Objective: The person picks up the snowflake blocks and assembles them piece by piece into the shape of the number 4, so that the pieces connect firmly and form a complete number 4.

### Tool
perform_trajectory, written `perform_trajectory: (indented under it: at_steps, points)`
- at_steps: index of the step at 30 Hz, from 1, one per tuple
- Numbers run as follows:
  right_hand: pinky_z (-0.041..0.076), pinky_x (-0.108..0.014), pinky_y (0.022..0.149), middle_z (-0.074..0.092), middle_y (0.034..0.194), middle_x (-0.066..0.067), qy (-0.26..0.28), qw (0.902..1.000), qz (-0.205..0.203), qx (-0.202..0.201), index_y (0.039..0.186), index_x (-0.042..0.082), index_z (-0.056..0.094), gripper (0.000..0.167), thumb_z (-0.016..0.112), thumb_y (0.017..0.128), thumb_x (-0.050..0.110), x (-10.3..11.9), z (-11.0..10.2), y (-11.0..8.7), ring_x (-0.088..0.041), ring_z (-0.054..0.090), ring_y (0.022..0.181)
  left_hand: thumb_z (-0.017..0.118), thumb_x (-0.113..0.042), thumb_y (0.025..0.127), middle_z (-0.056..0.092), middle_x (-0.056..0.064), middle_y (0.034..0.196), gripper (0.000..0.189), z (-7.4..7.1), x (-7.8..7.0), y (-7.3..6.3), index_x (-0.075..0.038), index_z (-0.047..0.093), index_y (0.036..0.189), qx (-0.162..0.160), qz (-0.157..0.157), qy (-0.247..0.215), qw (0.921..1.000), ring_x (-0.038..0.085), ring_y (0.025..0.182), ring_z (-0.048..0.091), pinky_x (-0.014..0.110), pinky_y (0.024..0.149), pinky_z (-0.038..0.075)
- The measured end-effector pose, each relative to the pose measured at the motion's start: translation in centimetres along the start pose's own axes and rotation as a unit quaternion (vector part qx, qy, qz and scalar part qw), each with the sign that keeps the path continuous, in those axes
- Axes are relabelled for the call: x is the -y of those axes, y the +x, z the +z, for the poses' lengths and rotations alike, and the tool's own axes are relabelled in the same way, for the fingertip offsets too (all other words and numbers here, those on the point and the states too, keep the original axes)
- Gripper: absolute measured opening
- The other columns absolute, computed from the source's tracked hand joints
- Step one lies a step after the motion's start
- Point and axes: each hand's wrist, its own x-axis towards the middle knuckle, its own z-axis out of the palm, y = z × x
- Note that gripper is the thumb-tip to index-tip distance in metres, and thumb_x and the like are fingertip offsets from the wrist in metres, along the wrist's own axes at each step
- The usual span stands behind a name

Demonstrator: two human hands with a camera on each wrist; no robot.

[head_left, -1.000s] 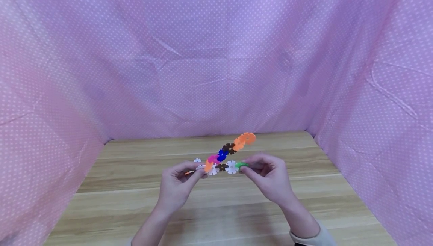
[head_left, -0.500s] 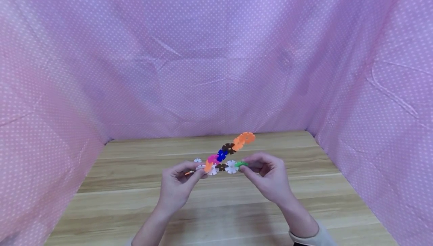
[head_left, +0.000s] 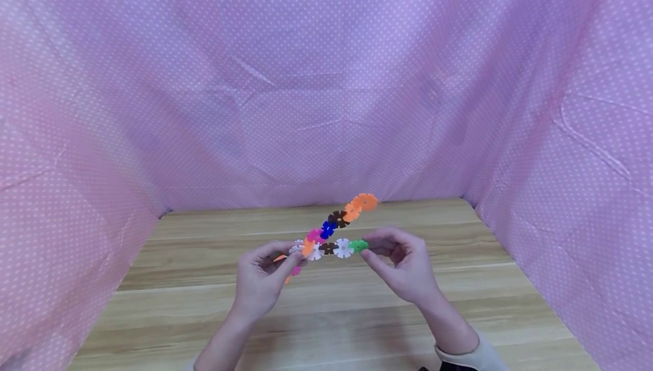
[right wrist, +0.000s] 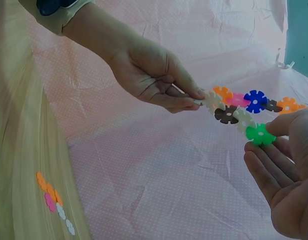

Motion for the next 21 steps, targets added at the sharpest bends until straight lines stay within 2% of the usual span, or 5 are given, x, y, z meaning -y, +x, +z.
perform_trajectory:
  at_steps: [4,9,16,17,21]
  points:
    - [0.067,-0.02,0.077,0.079,0.106,0.006,0.009,0.9997,-0.016,-0.013,0.106,-0.017,0.067,0.018,0.066,0.089,-0.023,-1.1,-0.1,0.1,-0.004,0.076,0.095,0.074,0.017,0.089,0.082,-0.005,0.09,0.011,-0.2,-0.2,0.1,0.02,0.07,0.099,-0.002,0.009,-0.006,0.9999,0.01,0.075,0.08,0.03,0.07,0.069]
    - [0.066,-0.018,0.075,0.079,0.097,0.001,-0.017,0.9984,0.012,-0.052,0.101,-0.015,0.07,0.015,0.065,0.088,-0.022,-3.5,0.3,0.1,-0.002,0.075,0.089,0.074,0.017,0.089,0.081,-0.004,0.092,0.01,-0.5,-0.1,0.1,0.017,0.071,0.099,0.0,0.021,-0.004,0.9998,0.012,0.074,0.08,0.031,0.071,0.069]
    - [0.064,-0.019,0.078,0.077,0.102,-0.022,-0.084,0.9864,0.138,-0.028,0.108,-0.007,0.073,0.029,0.064,0.083,-0.019,-6.5,1.6,0.7,-0.007,0.072,0.091,0.073,0.017,0.089,0.082,-0.003,0.091,0.01,-0.6,-0.2,0.1,0.017,0.072,0.099,-0.006,0.017,-0.001,0.9998,0.013,0.074,0.08,0.033,0.069,0.069]
    - [0.062,-0.018,0.07,0.078,0.104,-0.018,-0.099,0.9824,0.157,-0.021,0.108,-0.004,0.075,0.033,0.064,0.08,-0.019,-7.0,1.9,0.7,-0.008,0.071,0.09,0.072,0.018,0.089,0.082,-0.003,0.091,0.01,-0.6,-0.2,0.1,0.017,0.071,0.099,-0.004,0.024,-0.005,0.9997,0.012,0.074,0.08,0.032,0.069,0.069]
    - [0.057,-0.018,0.067,0.08,0.105,-0.003,-0.137,0.9682,0.209,0.008,0.107,0.011,0.079,0.04,0.069,0.077,-0.014,-9.2,3.1,0.8,-0.012,0.069,0.093,0.072,0.019,0.088,0.082,-0.003,0.092,0.011,-0.6,-0.1,0.2,0.018,0.071,0.099,-0.003,0.037,-0.011,0.9993,0.011,0.075,0.079,0.03,0.07,0.069]
